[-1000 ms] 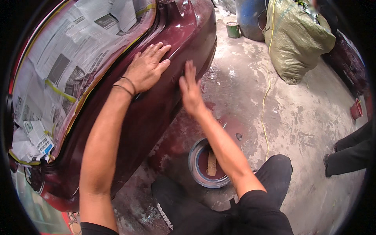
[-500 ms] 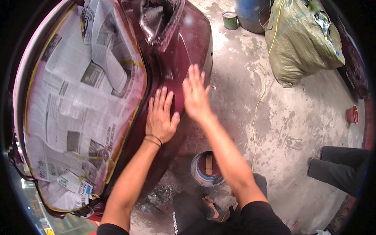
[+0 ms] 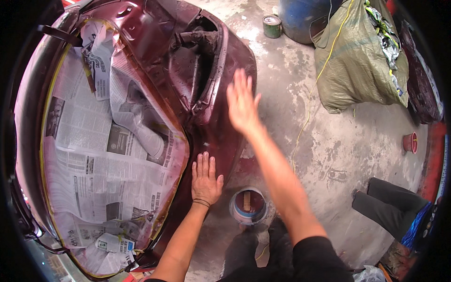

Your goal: The person sits on the floor and uses a sanding block to rub the surface of a maroon car bumper. They repeatedly dip the block into a bucket of liquid and continue sanding the bumper's surface.

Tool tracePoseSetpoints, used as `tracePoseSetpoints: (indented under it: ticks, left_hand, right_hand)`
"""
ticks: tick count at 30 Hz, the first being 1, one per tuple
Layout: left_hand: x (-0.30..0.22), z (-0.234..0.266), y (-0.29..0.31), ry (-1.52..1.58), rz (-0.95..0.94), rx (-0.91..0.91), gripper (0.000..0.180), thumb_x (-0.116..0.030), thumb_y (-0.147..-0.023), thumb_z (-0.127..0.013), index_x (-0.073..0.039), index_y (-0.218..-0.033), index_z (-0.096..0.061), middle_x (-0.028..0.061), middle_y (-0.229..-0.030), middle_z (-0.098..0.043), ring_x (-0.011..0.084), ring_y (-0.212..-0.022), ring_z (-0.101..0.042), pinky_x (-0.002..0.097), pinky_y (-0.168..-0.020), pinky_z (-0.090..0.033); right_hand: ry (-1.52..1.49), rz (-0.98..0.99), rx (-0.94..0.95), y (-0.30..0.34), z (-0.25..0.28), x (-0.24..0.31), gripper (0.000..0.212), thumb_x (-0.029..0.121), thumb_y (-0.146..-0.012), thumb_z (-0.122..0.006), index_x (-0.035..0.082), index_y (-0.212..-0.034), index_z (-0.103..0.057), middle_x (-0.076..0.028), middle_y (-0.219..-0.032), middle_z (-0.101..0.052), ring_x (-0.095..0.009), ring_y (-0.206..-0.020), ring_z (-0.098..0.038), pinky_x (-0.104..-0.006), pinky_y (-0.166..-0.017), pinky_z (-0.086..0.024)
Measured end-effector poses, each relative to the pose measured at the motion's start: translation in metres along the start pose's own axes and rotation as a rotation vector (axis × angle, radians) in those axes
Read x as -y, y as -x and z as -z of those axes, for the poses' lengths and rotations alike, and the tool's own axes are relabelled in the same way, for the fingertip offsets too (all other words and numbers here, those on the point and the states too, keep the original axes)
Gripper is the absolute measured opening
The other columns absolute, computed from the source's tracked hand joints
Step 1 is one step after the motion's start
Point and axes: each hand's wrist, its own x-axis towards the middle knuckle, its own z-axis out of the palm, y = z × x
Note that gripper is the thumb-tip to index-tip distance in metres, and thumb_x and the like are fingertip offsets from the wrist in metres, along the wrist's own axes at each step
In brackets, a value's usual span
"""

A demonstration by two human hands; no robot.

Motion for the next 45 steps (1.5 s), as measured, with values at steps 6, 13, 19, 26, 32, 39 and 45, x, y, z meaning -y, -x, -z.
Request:
tracePoseSetpoints:
  ticks: [6,13,19,26,32,39,45]
  left_hand:
    - [0.000,0.001,-0.001,-0.011,-0.003,0.029,0.082,-0.043,-0.112,-0.053,-0.001,-0.177,-0.027,0.0241,-0.186,-0.021,0.0434,-0.173,-0.018,0.0601,-0.139,-0.017]
    - [0.001,-0.002,-0.001,0.026,-0.014,0.047,0.084,-0.041,-0.110,-0.057,0.001,-0.176,-0.026,0.0261,-0.186,-0.019,0.0460,-0.172,-0.017,0.0614,-0.139,-0.014]
    - [0.001,-0.002,0.002,0.048,-0.025,0.039,0.083,-0.041,-0.108,-0.059,0.001,-0.174,-0.030,0.0278,-0.184,-0.023,0.0463,-0.172,-0.020,0.0621,-0.138,-0.019]
    - [-0.001,-0.003,0.001,0.023,0.012,0.082,0.083,-0.045,-0.110,-0.055,-0.001,-0.176,-0.030,0.0253,-0.185,-0.024,0.0433,-0.172,-0.022,0.0606,-0.139,-0.017]
    - [-0.002,0.002,0.002,0.039,0.017,0.057,0.083,-0.044,-0.108,-0.059,-0.002,-0.175,-0.031,0.0218,-0.184,-0.028,0.0405,-0.171,-0.025,0.0585,-0.139,-0.020]
    - [-0.003,0.001,0.000,0.061,0.032,0.028,0.087,-0.042,-0.104,-0.064,-0.004,-0.175,-0.031,0.0201,-0.185,-0.026,0.0392,-0.172,-0.023,0.0573,-0.139,-0.020]
    - [0.000,-0.004,0.003,0.082,0.038,0.012,0.085,-0.041,-0.104,-0.064,-0.005,-0.174,-0.033,0.0199,-0.185,-0.026,0.0391,-0.172,-0.023,0.0572,-0.140,-0.018]
  right_hand:
    - [0.002,0.006,-0.099,-0.011,-0.010,0.028,0.072,0.053,-0.122,-0.029,0.015,-0.182,-0.020,-0.011,-0.190,-0.015,-0.038,-0.176,-0.009,-0.0742,-0.134,-0.003]
    - [0.051,0.128,-0.048,0.022,-0.019,0.019,0.071,0.050,-0.122,-0.027,0.015,-0.183,-0.018,-0.011,-0.191,-0.014,-0.040,-0.175,-0.008,-0.0813,-0.130,-0.002]
    - [-0.071,0.032,-0.061,-0.161,0.008,0.009,0.077,0.061,-0.121,-0.018,0.015,-0.183,-0.016,-0.007,-0.191,-0.014,-0.034,-0.176,-0.009,-0.0757,-0.134,-0.004]
    - [0.080,0.077,-0.023,0.027,-0.011,0.070,0.070,0.042,-0.123,-0.030,0.014,-0.184,-0.010,-0.012,-0.191,-0.009,-0.043,-0.175,-0.005,-0.0794,-0.130,0.001]
    - [0.071,0.100,-0.040,-0.145,0.038,0.088,0.070,0.056,-0.122,-0.027,0.017,-0.181,-0.025,-0.009,-0.188,-0.024,-0.033,-0.174,-0.022,-0.0782,-0.131,-0.011]
    - [0.439,0.234,-0.075,-0.098,0.029,0.055,0.062,0.035,-0.121,-0.043,0.011,-0.177,-0.032,-0.014,-0.186,-0.029,-0.044,-0.169,-0.030,-0.0722,-0.133,-0.024]
    - [0.521,0.368,-0.010,-0.123,0.068,0.087,0.061,0.032,-0.119,-0.046,0.009,-0.174,-0.038,-0.017,-0.181,-0.039,-0.046,-0.167,-0.032,-0.0729,-0.133,-0.023]
